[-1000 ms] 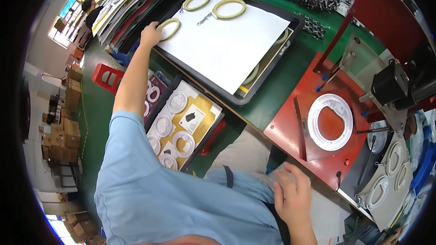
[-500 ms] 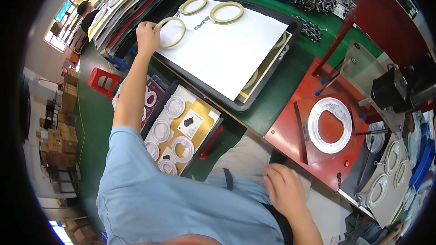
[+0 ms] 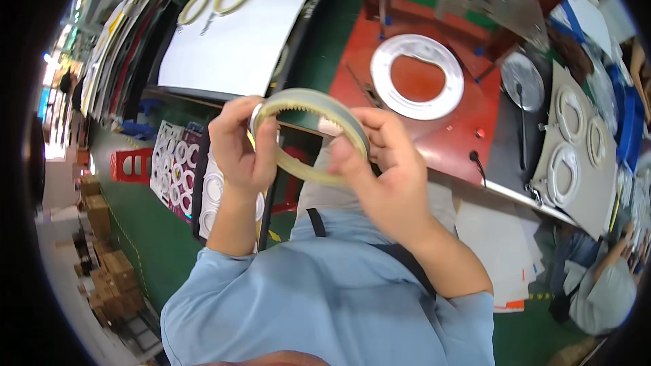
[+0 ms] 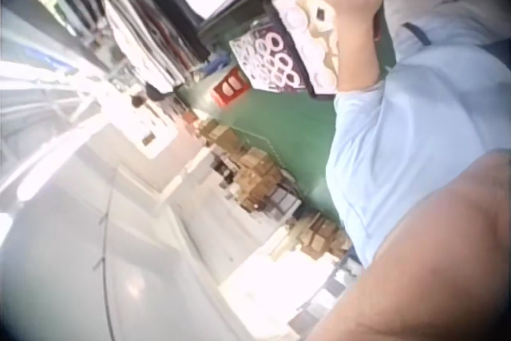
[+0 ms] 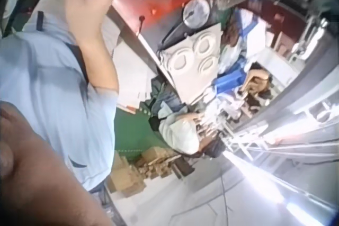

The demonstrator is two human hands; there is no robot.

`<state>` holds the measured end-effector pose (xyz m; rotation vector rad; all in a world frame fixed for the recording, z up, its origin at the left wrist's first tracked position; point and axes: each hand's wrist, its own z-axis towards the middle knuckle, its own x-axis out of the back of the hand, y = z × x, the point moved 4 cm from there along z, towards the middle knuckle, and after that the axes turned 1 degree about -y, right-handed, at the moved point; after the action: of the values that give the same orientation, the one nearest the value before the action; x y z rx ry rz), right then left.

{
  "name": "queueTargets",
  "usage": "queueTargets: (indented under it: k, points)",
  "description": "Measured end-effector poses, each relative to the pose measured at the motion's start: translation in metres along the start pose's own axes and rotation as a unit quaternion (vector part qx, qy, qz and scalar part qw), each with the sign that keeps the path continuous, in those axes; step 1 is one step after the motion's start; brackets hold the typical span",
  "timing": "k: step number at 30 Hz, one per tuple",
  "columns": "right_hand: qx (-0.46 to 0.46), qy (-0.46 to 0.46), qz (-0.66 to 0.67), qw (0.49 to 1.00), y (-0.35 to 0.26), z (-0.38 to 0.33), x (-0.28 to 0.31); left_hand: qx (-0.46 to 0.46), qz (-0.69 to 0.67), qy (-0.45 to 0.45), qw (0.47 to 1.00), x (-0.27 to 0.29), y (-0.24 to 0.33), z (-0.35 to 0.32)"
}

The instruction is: Applying grease to a geared ring component using a brush at an assembly workstation.

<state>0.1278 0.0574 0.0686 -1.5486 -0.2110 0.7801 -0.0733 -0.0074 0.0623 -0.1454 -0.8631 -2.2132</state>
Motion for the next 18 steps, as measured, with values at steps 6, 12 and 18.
queueTargets:
  k: [6, 12, 18]
  points:
    - [0.019, 0.078, -0.019, 0.997, -0.012, -0.033, 0.069, 0.213, -0.366, -0.169, 0.89, -0.056, 0.026, -0.022]
    - [0.118, 0.13, -0.048, 0.983, -0.026, -0.05, 0.106, 0.298, -0.437, -0.247, 0.812, -0.09, 0.037, -0.028]
    - [0.211, 0.151, -0.076, 0.963, -0.035, -0.05, 0.124, 0.258, -0.371, -0.169, 0.876, -0.108, 0.042, -0.02]
